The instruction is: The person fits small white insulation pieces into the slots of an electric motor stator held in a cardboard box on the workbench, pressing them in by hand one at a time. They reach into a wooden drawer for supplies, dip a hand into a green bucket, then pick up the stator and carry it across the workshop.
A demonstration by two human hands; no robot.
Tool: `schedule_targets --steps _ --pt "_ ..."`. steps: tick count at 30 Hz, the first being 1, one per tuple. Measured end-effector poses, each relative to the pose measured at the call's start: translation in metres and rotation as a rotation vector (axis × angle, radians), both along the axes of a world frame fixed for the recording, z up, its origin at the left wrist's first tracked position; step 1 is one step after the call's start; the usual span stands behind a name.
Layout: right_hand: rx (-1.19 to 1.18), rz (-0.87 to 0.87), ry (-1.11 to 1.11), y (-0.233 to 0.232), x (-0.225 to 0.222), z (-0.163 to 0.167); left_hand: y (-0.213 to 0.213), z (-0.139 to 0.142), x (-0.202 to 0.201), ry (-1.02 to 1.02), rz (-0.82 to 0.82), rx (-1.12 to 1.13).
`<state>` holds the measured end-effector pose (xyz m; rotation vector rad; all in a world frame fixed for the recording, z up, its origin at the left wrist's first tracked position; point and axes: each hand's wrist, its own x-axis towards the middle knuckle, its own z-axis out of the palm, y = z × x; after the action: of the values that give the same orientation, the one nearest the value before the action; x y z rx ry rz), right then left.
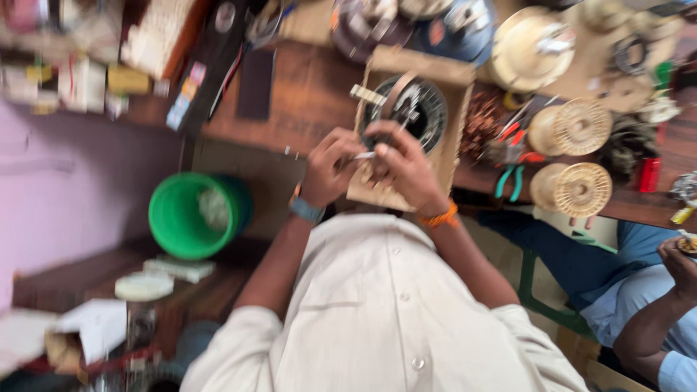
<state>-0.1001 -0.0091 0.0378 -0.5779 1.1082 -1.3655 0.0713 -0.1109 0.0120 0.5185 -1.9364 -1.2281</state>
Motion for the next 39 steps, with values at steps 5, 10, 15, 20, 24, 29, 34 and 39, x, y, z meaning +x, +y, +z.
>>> schedule_targets --steps 5,10,15,20,24,29,34,39 --pt "-0.297 -0.099 0.153 -0.005 0.004 -0.019 0.011 -0.007 -0.021 0.203 0.060 0.273" --pt "-0.283 -0.308 0.353 -0.001 0.005 -0.023 0.015 -0.006 -0.034 0.155 0.038 0.319" --pt "-0.158 -0.387 0.105 -0.002 -0.005 -0.017 0.013 0.014 -0.033 0.210 0.010 0.361" --pt "-0.082 -0.172 -0.078 0.004 -0.004 -0.015 0.001 0.034 -0.020 0.015 -0.069 -0.038" --pt "-0.107 -0.061 -0.072 0.008 0.000 -0.013 -0.010 0.041 -0.013 -0.016 -0.119 -0.316" --pt "-0.156 -0.033 0.121 0.007 0.007 -0.009 -0.014 0.031 -0.011 -0.003 -0.082 -0.469" --pt "-0.201 -0.082 0.671 0.008 0.010 -0.003 0.002 -0.003 -0.018 0.147 0.000 0.044" --pt "-0.508 -0.172 0.774 0.010 0.002 0.009 0.024 -0.026 -0.028 0.366 -0.031 0.252"
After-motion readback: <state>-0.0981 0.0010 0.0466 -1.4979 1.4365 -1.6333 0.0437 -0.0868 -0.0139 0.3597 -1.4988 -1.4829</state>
